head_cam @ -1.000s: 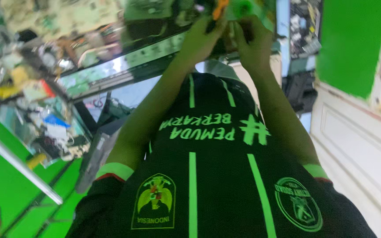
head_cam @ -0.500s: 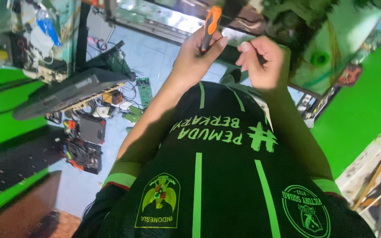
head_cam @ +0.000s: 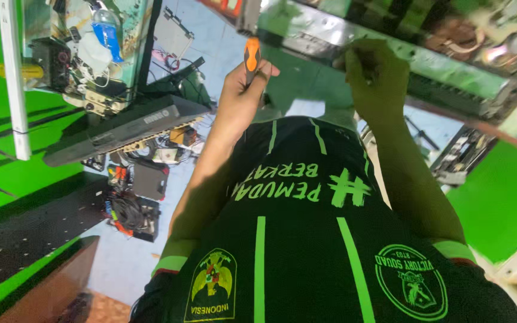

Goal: The person repairs electronics by handling a roll of green tape and using a screwdriver to work on components within an electronic chassis.

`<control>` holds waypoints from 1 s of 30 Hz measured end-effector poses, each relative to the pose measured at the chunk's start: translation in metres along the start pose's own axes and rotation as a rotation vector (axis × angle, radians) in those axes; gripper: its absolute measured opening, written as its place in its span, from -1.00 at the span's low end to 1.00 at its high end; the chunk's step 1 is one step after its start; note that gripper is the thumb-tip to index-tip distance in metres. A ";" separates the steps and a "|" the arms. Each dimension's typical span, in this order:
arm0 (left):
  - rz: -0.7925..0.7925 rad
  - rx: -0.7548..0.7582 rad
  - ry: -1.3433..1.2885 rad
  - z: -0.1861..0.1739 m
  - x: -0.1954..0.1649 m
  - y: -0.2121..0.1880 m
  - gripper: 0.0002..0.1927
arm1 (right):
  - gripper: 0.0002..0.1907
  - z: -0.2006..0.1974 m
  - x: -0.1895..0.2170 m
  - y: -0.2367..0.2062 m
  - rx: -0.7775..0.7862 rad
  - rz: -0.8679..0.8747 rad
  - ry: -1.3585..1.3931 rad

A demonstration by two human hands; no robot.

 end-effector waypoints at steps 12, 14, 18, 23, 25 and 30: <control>0.178 0.210 0.154 -0.077 0.008 0.018 -0.81 | -0.92 0.078 0.029 -0.015 -0.140 -0.086 -0.103; 0.165 0.206 0.153 -0.079 0.014 0.026 -0.83 | -0.91 0.083 0.029 -0.012 -0.162 -0.071 -0.116; 0.181 0.223 0.105 -0.079 0.018 0.048 -0.83 | -0.91 0.086 0.025 0.000 -0.180 -0.069 -0.175; 0.223 0.239 0.310 -0.079 0.011 0.086 -0.82 | -0.90 0.076 0.004 0.026 -0.223 0.010 -0.248; 0.153 0.236 0.381 -0.078 0.011 0.106 -0.81 | -0.88 0.072 -0.008 0.039 -0.218 -0.016 -0.267; 0.212 0.170 0.598 -0.067 0.009 0.158 -0.78 | -0.87 0.071 -0.042 0.075 -0.109 -0.096 -0.390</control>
Point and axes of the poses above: each hand's wrist, its own y-axis towards the middle knuckle, its own z-axis out of the palm, x = y × z, the point moved 4 cm from there along y, towards the middle knuckle
